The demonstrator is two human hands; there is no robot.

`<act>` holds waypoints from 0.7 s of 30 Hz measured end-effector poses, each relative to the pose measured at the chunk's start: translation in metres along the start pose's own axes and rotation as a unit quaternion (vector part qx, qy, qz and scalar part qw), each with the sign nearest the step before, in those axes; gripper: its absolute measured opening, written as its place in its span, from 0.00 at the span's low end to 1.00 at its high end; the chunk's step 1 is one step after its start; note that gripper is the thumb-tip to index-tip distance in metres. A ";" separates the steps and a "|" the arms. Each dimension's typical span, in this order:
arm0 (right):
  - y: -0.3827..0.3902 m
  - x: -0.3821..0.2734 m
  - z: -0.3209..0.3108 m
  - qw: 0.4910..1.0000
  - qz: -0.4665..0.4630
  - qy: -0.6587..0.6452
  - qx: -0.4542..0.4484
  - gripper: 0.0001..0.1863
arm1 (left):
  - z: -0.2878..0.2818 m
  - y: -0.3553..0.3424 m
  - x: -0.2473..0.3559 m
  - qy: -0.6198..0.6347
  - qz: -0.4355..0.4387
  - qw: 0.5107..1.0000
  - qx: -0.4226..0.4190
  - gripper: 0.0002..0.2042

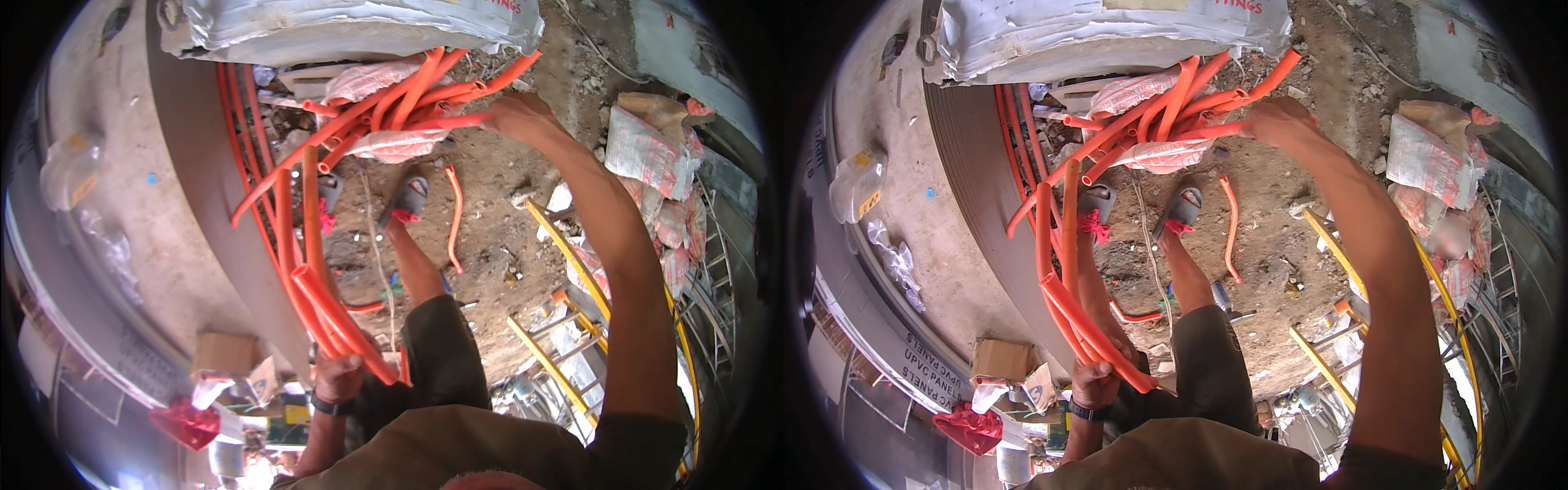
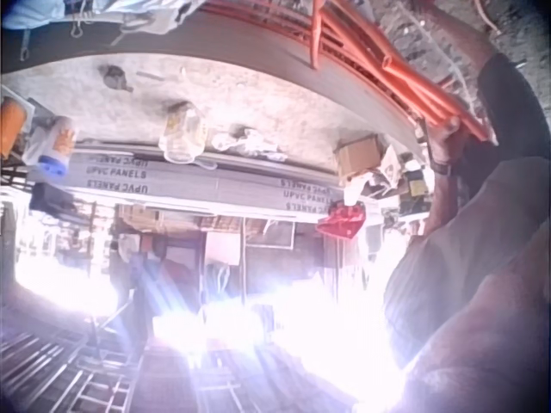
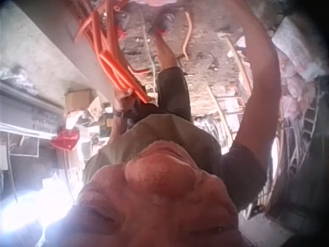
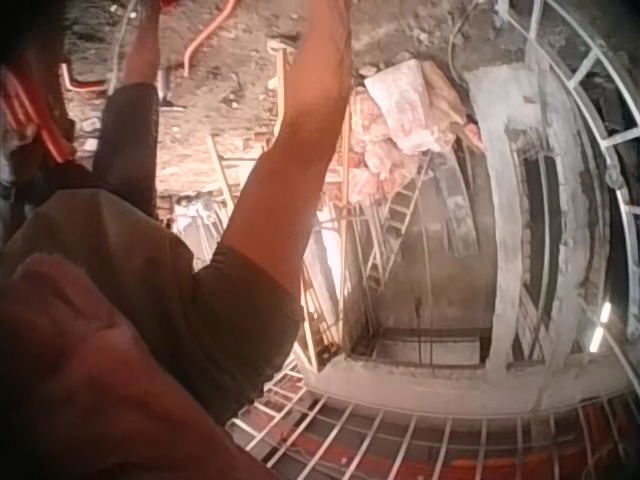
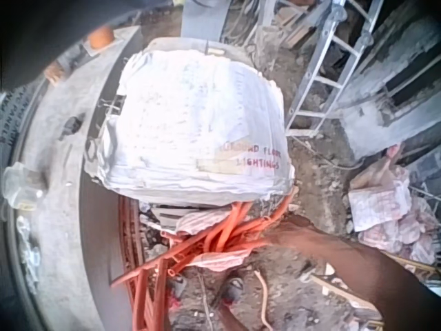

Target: The person uses a handheld blowtorch to heat sections of orange plastic pipes. They repeatedly pick up pipes, apply the flame to soften the material, and then bend the pipes by hand before placing them aside.

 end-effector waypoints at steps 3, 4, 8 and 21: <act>0.041 0.032 0.002 1.000 0.005 -0.011 0.002 0.32 | -0.003 0.006 0.007 -0.019 0.005 1.000 0.018 0.29; 0.055 0.050 0.009 0.998 0.032 -0.059 -0.013 0.33 | -0.003 0.006 0.010 -0.027 0.005 0.999 0.020 0.30; 0.125 0.125 0.061 0.950 0.091 -0.299 -0.016 0.37 | 0.001 0.003 0.019 -0.074 -0.006 0.997 0.021 0.31; 0.229 0.049 0.111 0.886 -0.035 -0.153 0.437 0.13 | 0.019 0.023 0.071 -0.466 -0.019 0.882 0.071 0.19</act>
Point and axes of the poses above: each hand's wrist, its own y-axis away from the middle knuckle, its own z-axis out of the palm, x = y × z, the point moved 6 cm from there along -y, towards the middle knuckle, and after that the axes turned 8 degrees about -z, right-handed, at the moved point
